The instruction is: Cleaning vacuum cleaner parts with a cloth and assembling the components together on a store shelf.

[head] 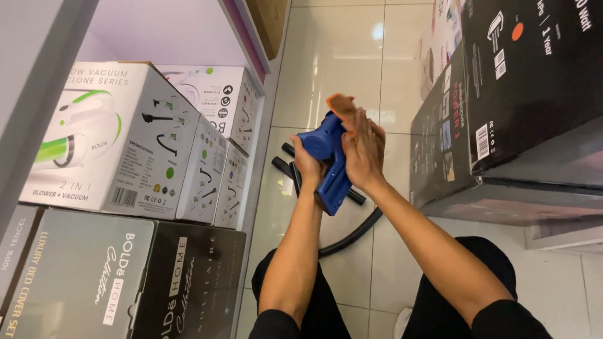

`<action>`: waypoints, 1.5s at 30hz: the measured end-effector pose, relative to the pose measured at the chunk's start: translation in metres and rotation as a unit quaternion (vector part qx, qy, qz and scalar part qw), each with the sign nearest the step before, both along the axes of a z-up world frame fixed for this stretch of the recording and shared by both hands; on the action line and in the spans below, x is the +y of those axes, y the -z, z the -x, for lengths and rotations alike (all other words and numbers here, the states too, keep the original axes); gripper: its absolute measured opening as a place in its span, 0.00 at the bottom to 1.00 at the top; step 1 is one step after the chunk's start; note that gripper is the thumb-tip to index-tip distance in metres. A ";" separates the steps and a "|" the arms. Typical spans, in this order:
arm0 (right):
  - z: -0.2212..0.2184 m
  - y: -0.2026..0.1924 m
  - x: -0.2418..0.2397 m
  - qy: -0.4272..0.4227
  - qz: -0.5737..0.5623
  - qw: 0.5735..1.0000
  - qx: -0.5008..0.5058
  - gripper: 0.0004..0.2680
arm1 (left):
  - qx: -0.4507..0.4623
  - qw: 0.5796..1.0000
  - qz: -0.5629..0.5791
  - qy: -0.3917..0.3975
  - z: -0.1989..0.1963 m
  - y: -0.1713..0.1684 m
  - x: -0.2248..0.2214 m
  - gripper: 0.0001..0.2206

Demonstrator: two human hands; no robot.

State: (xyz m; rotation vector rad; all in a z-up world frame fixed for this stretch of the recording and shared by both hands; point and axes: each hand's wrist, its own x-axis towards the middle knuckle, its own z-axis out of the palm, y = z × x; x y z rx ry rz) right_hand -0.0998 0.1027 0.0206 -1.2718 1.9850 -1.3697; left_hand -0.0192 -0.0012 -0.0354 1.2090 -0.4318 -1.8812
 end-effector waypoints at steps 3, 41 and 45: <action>-0.012 -0.011 0.003 0.095 -0.029 0.993 -0.070 0.23 | 0.039 0.998 0.012 -0.044 0.004 0.012 -0.001 0.26; -0.035 -0.051 -0.009 -0.144 0.158 0.966 0.145 0.16 | 0.214 0.925 0.206 0.236 -0.015 -0.044 0.019 0.32; -0.079 -0.080 0.030 -0.176 0.186 0.945 0.201 0.11 | 0.195 0.926 0.212 0.243 -0.019 -0.060 0.019 0.32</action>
